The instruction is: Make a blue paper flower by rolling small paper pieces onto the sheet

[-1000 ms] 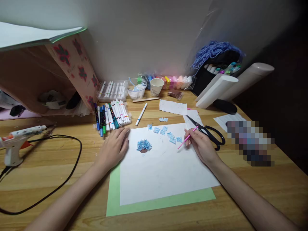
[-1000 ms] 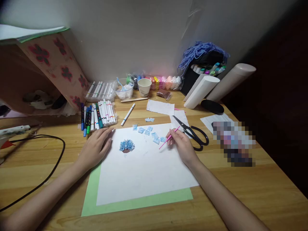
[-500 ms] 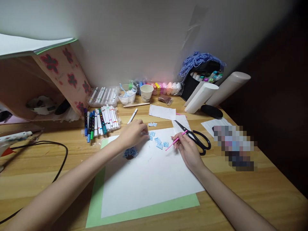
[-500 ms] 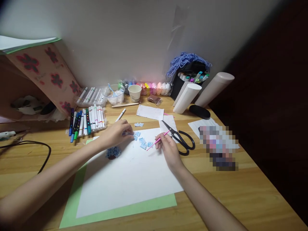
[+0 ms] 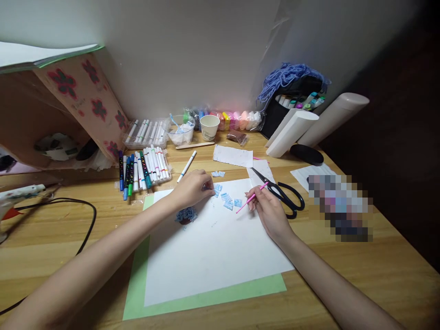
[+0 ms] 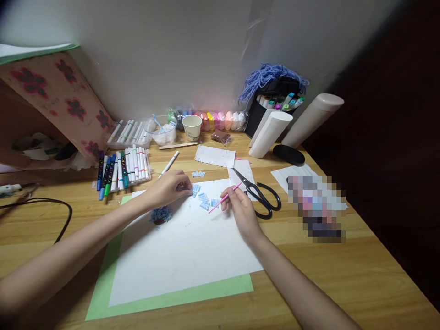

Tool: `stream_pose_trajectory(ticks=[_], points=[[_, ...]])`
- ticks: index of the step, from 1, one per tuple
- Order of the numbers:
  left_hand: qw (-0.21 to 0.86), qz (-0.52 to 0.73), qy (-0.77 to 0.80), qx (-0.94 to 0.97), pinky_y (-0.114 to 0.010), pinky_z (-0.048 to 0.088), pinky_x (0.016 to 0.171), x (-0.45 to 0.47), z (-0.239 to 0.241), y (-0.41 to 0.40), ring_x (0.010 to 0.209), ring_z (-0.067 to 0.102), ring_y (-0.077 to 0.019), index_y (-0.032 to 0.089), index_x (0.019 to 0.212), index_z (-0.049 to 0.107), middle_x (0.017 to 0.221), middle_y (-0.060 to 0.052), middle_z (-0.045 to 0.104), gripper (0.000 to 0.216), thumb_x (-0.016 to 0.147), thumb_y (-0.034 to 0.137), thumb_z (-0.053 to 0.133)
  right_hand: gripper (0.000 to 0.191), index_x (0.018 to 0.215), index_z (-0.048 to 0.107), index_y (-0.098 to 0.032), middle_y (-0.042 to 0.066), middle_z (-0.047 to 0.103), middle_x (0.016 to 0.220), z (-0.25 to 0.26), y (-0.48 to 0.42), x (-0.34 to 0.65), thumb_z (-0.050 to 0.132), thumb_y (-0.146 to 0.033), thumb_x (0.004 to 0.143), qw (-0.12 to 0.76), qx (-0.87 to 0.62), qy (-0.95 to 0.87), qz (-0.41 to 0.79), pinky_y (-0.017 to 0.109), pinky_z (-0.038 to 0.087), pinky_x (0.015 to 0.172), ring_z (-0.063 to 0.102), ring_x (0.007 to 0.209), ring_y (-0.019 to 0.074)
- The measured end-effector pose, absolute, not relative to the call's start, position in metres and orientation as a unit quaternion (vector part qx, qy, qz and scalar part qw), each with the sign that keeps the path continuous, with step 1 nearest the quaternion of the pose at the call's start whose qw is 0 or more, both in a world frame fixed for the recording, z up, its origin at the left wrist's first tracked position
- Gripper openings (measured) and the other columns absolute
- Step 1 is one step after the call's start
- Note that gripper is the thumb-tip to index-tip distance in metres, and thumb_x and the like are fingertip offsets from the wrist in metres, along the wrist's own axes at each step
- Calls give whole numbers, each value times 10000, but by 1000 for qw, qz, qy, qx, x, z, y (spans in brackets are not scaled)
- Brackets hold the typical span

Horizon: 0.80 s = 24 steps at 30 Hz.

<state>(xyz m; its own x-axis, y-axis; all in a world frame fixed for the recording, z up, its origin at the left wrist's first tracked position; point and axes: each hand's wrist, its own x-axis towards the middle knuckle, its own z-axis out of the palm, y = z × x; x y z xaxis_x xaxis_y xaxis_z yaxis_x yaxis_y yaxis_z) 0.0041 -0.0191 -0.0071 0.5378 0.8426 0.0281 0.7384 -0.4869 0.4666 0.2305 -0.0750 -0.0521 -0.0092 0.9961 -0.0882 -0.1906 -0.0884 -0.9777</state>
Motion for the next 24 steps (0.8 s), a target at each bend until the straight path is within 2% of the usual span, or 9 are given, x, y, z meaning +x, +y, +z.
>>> stream_pose_trajectory(ticks=[11, 14, 18, 21, 24], points=[[178, 122, 451, 866, -322, 322, 782, 2, -3, -26, 767, 579, -168, 196, 811, 685, 807, -12, 679, 119, 836, 290, 618, 310, 745, 608, -195, -36, 524, 559, -51, -74, 230, 550, -473, 871, 518, -470, -435, 567, 226, 372, 578, 453, 545, 90], [157, 142, 424, 881, -329, 306, 819, 0, 1, -30, 815, 579, -168, 207, 852, 682, 849, -11, 687, 142, 876, 277, 561, 294, 726, 603, -195, -31, 521, 602, -47, -76, 229, 564, -451, 865, 532, -457, -427, 570, 233, 427, 643, 466, 572, 93], [133, 172, 400, 891, -323, 301, 834, -1, 2, -36, 838, 568, -162, 208, 876, 651, 872, -7, 677, 172, 902, 293, 504, 335, 641, 539, -192, 1, 536, 698, -36, -80, 226, 542, -434, 873, 553, -398, -426, 596, 285, 488, 738, 538, 710, 132], [118, 172, 431, 878, -326, 303, 826, 1, 2, -35, 860, 565, -175, 204, 877, 636, 892, -17, 668, 144, 889, 271, 510, 335, 667, 520, -195, -3, 530, 704, -30, -83, 225, 508, -450, 885, 537, -377, -429, 621, 270, 484, 548, 526, 575, 117], [124, 157, 468, 861, -328, 320, 801, 7, 4, -29, 862, 566, -192, 197, 875, 642, 885, -32, 659, 139, 875, 279, 529, 326, 708, 535, -195, -27, 504, 632, -30, -85, 226, 537, -482, 861, 533, -409, -417, 612, 200, 328, 370, 394, 417, 66]])
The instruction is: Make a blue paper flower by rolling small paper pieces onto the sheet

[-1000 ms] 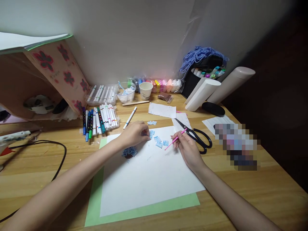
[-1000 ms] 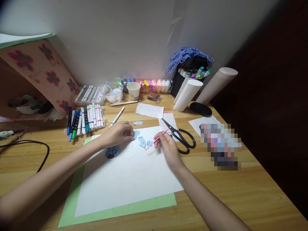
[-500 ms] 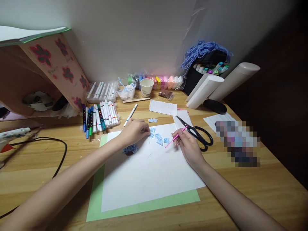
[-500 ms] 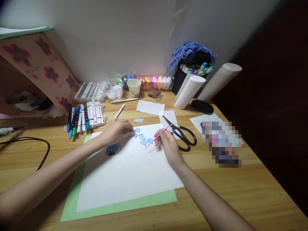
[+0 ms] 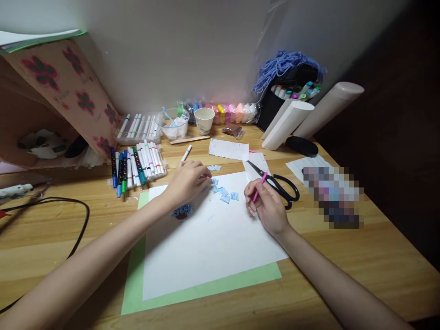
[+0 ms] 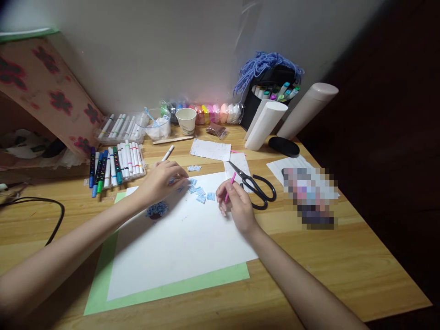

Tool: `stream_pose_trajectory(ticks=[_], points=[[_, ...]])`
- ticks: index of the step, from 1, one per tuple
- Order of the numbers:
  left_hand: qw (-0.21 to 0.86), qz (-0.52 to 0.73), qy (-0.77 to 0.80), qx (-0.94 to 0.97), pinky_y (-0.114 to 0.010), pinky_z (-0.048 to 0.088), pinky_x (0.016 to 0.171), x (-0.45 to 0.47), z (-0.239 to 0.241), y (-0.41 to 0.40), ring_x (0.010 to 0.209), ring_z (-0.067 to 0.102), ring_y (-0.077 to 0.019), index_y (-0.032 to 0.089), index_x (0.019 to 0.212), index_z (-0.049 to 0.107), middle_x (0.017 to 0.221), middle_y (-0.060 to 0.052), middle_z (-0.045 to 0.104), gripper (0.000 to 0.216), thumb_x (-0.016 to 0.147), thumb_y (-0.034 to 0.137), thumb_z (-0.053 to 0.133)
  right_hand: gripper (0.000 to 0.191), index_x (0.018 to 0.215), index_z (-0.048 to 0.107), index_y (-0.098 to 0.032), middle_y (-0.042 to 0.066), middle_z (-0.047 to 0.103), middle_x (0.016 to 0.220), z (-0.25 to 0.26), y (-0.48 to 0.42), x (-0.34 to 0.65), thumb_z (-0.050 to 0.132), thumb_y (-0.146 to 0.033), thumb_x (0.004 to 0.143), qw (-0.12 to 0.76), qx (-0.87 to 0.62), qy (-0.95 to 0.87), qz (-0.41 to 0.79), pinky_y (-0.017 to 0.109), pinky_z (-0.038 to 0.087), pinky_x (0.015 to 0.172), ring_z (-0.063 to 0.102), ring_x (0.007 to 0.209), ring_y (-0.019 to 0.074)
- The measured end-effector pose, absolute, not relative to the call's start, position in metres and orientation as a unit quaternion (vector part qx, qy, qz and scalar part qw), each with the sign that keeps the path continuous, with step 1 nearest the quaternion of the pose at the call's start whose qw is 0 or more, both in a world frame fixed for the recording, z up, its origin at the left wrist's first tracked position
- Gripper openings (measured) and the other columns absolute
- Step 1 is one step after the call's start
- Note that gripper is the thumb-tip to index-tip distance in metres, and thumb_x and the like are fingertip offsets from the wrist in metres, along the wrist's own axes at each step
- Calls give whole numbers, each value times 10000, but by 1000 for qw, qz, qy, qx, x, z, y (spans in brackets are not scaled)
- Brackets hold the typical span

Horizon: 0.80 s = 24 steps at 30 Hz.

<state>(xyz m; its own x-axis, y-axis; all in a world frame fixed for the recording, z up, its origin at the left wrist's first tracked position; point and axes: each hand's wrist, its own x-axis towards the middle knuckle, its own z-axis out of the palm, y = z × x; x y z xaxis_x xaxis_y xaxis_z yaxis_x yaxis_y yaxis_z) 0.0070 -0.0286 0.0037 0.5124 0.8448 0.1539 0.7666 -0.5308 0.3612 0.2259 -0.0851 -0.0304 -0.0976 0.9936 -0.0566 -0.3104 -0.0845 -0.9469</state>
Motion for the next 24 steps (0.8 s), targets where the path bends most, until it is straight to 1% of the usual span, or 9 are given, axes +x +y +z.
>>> stream_pose_trajectory(ticks=[2, 5, 8, 11, 17, 20, 22, 24], points=[[136, 138, 472, 860, -337, 330, 802, 12, 3, -21, 870, 565, -206, 192, 870, 653, 883, -43, 656, 146, 862, 295, 550, 337, 705, 540, -190, -42, 472, 564, -32, -85, 227, 564, -497, 842, 532, -435, -409, 601, 175, 235, 355, 319, 395, 46], [158, 108, 470, 862, -342, 351, 794, 19, -2, -10, 851, 561, -218, 180, 870, 663, 863, -55, 655, 141, 813, 295, 604, 363, 687, 536, -185, -54, 437, 511, -35, -83, 227, 577, -518, 826, 526, -451, -404, 597, 173, 176, 373, 262, 394, 35], [189, 107, 468, 857, -313, 372, 741, 21, -9, -4, 796, 555, -202, 173, 833, 659, 823, -50, 647, 122, 774, 276, 629, 374, 689, 537, -184, -53, 447, 513, -34, -83, 227, 575, -532, 821, 517, -459, -406, 597, 183, 170, 385, 258, 396, 34], [195, 123, 456, 859, -297, 376, 715, 20, -12, -4, 760, 549, -186, 172, 788, 658, 782, -42, 637, 91, 782, 249, 609, 379, 684, 537, -185, -53, 456, 520, -33, -83, 226, 579, -540, 812, 514, -461, -408, 597, 190, 169, 389, 254, 396, 37], [187, 131, 451, 863, -296, 385, 721, 18, -11, -6, 777, 545, -187, 166, 845, 655, 820, -50, 634, 111, 798, 258, 616, 378, 677, 539, -188, -49, 460, 522, -32, -82, 226, 576, -540, 809, 518, -463, -418, 586, 197, 177, 390, 263, 401, 46], [184, 119, 451, 865, -304, 390, 730, 18, -11, -5, 785, 544, -193, 163, 808, 662, 812, -59, 625, 103, 801, 254, 614, 378, 673, 541, -188, -50, 455, 521, -32, -83, 226, 573, -538, 813, 518, -462, -424, 582, 197, 181, 393, 268, 405, 46], [195, 134, 449, 861, -303, 398, 727, 19, -8, -7, 779, 548, -191, 160, 790, 656, 798, -59, 623, 103, 806, 247, 605, 376, 674, 541, -190, -50, 451, 526, -33, -83, 226, 575, -538, 812, 520, -463, -426, 578, 198, 183, 393, 270, 407, 47], [238, 179, 441, 847, -295, 413, 724, 22, -2, -15, 778, 562, -180, 161, 796, 643, 805, -50, 638, 107, 820, 249, 588, 360, 697, 557, -193, -51, 448, 546, -34, -84, 226, 573, -532, 816, 523, -466, -428, 571, 203, 171, 386, 253, 403, 45]])
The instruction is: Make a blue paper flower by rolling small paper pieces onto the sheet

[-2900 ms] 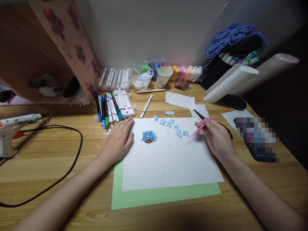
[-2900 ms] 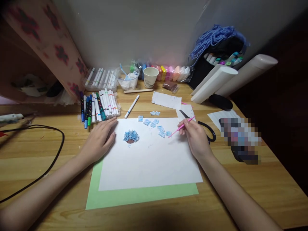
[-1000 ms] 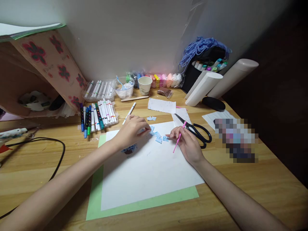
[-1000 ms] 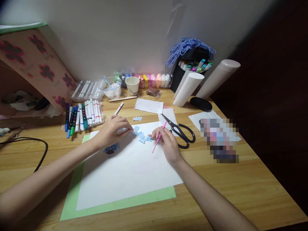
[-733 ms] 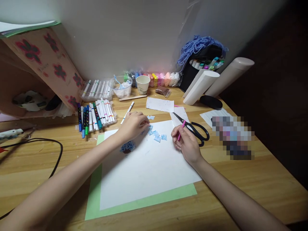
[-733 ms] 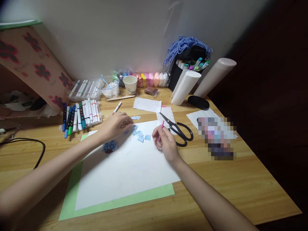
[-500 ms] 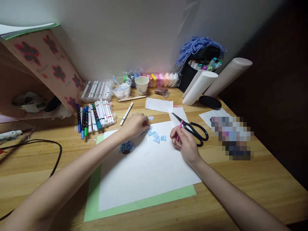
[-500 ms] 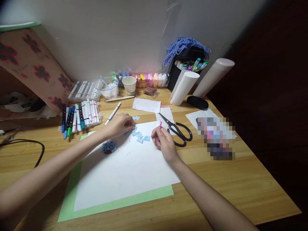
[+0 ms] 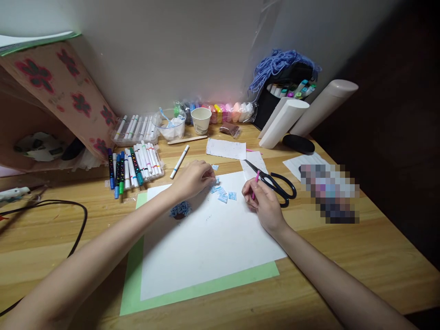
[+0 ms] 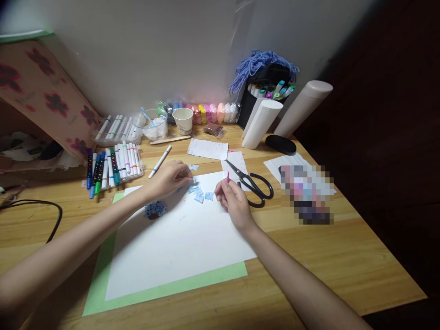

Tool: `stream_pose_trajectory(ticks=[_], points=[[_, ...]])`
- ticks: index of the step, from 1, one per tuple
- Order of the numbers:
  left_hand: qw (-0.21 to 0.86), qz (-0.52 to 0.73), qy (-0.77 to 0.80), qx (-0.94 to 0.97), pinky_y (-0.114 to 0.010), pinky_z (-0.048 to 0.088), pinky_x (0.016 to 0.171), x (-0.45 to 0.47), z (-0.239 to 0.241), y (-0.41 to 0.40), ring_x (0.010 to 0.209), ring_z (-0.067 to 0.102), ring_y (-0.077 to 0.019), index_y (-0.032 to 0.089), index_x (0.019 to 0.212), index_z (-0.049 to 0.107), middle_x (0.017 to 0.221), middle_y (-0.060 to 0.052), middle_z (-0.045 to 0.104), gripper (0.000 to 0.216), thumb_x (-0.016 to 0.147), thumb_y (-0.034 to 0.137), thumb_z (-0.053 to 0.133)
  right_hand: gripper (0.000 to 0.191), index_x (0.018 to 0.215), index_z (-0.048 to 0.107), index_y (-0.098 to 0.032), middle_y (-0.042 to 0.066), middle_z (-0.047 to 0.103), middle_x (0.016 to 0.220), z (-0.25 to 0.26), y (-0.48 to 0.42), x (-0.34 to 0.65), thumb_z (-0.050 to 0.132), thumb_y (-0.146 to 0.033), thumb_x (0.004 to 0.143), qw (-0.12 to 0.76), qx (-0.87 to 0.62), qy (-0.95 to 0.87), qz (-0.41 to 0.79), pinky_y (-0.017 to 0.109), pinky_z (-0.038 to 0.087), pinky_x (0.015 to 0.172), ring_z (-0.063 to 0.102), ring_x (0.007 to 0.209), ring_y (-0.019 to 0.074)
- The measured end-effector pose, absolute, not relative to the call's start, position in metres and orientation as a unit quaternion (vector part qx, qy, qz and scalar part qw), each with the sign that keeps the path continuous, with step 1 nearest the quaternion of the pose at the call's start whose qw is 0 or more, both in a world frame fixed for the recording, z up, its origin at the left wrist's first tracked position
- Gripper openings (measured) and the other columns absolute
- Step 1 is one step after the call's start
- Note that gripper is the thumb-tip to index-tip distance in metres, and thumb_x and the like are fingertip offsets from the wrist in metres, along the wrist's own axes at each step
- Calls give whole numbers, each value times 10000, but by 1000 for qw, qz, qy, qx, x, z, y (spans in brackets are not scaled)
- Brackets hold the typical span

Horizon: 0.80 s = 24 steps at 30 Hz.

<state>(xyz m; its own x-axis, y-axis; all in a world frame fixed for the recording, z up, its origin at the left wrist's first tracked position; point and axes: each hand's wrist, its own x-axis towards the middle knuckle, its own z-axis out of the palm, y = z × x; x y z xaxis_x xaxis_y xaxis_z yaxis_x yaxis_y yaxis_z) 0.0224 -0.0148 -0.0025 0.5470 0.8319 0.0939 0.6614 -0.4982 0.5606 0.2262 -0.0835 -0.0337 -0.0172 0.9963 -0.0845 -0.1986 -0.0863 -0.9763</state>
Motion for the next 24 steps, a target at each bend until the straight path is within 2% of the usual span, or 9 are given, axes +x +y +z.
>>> stream_pose_trajectory(ticks=[5, 10, 13, 17, 24], points=[[401, 293, 413, 763, -259, 446, 708, 36, 19, -46, 777, 611, -149, 179, 796, 659, 814, -12, 692, 122, 809, 296, 626, 235, 876, 623, -213, -62, 433, 586, -31, -86, 226, 642, -433, 796, 514, -486, -459, 538, 220, 163, 374, 219, 406, 51], [487, 320, 435, 686, -267, 453, 713, 49, 23, -59, 717, 612, -136, 160, 709, 676, 745, -14, 706, 123, 734, 277, 705, 226, 880, 640, -226, -27, 527, 708, -25, -90, 224, 707, -388, 738, 507, -468, -493, 530, 215, 321, 456, 386, 510, 76], [505, 331, 436, 667, -265, 459, 686, 53, 18, -58, 705, 610, -138, 157, 698, 674, 741, -23, 709, 130, 723, 279, 711, 224, 840, 637, -226, -9, 567, 744, -24, -91, 223, 735, -377, 708, 512, -472, -496, 519, 223, 387, 523, 468, 604, 104], [496, 337, 431, 674, -266, 456, 682, 54, 15, -58, 705, 613, -139, 162, 695, 678, 732, -23, 710, 135, 731, 289, 705, 229, 743, 595, -218, -11, 567, 723, -25, -90, 223, 752, -376, 686, 523, -472, -497, 506, 235, 426, 572, 497, 638, 117], [494, 343, 425, 677, -265, 459, 708, 52, 14, -60, 720, 614, -135, 160, 708, 670, 739, -16, 702, 129, 744, 281, 698, 194, 766, 578, -226, -7, 575, 748, -25, -91, 224, 716, -355, 725, 522, -460, -517, 499, 243, 455, 615, 532, 684, 127]])
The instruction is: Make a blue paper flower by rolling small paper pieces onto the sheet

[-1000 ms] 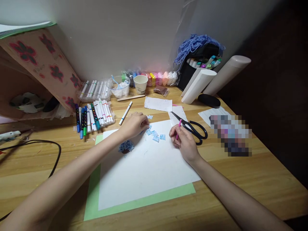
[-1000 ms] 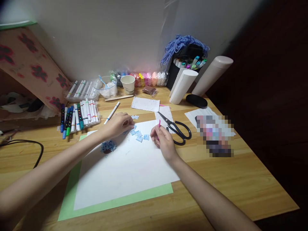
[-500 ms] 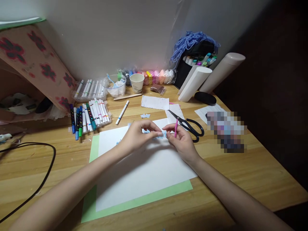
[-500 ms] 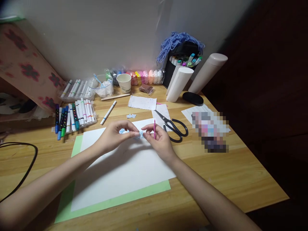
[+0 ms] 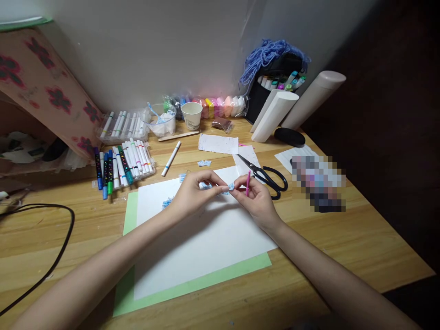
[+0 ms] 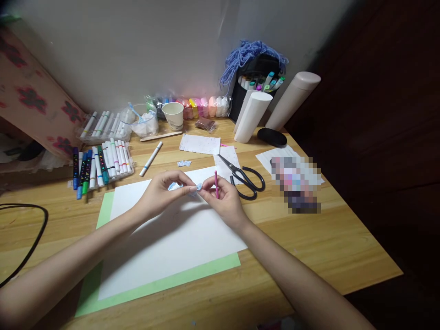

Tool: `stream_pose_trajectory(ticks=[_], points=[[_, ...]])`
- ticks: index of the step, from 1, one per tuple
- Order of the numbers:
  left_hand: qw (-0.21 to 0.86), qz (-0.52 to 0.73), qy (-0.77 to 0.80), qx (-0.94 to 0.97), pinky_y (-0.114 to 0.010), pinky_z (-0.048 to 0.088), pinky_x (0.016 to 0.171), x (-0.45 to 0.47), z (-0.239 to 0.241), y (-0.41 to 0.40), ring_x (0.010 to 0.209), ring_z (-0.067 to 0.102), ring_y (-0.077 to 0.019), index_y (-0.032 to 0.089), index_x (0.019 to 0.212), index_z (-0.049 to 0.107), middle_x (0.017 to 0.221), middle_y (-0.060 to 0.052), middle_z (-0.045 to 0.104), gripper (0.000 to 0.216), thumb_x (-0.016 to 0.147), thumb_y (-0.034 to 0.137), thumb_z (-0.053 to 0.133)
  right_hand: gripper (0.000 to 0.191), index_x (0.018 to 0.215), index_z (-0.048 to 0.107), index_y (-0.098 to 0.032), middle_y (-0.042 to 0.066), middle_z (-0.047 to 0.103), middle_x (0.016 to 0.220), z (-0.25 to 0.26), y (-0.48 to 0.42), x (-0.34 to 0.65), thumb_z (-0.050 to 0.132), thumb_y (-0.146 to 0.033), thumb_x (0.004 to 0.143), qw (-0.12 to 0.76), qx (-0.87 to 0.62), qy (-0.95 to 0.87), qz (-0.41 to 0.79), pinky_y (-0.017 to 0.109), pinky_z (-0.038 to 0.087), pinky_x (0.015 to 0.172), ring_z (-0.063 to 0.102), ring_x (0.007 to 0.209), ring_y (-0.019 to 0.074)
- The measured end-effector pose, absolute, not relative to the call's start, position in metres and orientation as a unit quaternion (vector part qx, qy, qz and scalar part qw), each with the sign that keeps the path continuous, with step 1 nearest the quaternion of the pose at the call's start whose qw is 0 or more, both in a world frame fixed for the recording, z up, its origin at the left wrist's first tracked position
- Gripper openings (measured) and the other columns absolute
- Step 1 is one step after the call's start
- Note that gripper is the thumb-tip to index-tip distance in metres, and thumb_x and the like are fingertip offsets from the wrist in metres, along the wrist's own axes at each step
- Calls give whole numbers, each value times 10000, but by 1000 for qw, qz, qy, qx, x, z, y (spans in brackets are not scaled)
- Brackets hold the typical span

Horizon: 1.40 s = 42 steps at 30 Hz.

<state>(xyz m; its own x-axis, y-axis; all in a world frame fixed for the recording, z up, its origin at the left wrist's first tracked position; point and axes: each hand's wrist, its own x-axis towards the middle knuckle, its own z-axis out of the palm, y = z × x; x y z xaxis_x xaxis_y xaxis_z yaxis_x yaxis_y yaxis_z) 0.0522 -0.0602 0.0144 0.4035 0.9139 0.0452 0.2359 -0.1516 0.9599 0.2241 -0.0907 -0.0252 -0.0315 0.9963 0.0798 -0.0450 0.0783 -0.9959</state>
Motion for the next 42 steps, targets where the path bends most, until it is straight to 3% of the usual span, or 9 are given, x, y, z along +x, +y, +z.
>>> stream_pose_trajectory(ticks=[6, 11, 18, 28, 34, 38, 42], points=[[504, 348, 426, 666, -263, 458, 696, 50, 13, -60, 714, 607, -130, 152, 730, 657, 748, -22, 691, 144, 759, 290, 684, 171, 762, 572, -216, -7, 568, 756, -23, -90, 224, 700, -327, 743, 526, -459, -513, 499, 234, 451, 618, 528, 688, 119], [528, 339, 413, 660, -257, 456, 685, 51, 14, -60, 708, 600, -125, 143, 742, 651, 759, -28, 686, 157, 759, 295, 686, 202, 909, 629, -229, 0, 592, 817, -21, -91, 224, 702, -322, 745, 518, -457, -495, 527, 229, 440, 574, 523, 663, 110], [529, 332, 419, 659, -246, 434, 662, 52, 10, -62, 711, 584, -124, 142, 753, 646, 761, -28, 677, 188, 769, 326, 677, 194, 732, 588, -201, 0, 588, 729, -23, -89, 225, 723, -339, 714, 521, -463, -516, 498, 242, 457, 604, 541, 672, 122], [557, 350, 421, 624, -246, 466, 686, 53, 12, -62, 698, 592, -114, 130, 736, 636, 742, -27, 663, 166, 754, 287, 689, 221, 777, 535, -191, -30, 516, 718, -24, -90, 227, 695, -337, 734, 511, -445, -502, 537, 204, 316, 460, 389, 502, 50], [624, 372, 422, 543, -246, 489, 701, 52, 10, -62, 706, 624, -109, 126, 755, 588, 771, -23, 667, 229, 702, 292, 737, 243, 772, 503, -202, -57, 444, 624, -20, -91, 227, 685, -357, 729, 474, -473, -503, 547, 217, 250, 427, 326, 467, 59], [616, 399, 442, 515, -231, 501, 678, 49, 8, -61, 698, 635, -102, 133, 793, 565, 767, -3, 651, 272, 663, 266, 763, 199, 768, 508, -201, -54, 445, 612, -18, -88, 231, 656, -333, 741, 450, -525, -519, 503, 227, 288, 462, 356, 492, 76], [574, 392, 461, 551, -225, 517, 662, 42, 8, -65, 674, 631, -96, 131, 808, 572, 745, -3, 645, 249, 668, 229, 753, 172, 757, 535, -185, -24, 510, 674, -23, -80, 241, 642, -317, 735, 368, -586, -556, 461, 249, 359, 558, 446, 580, 103]])
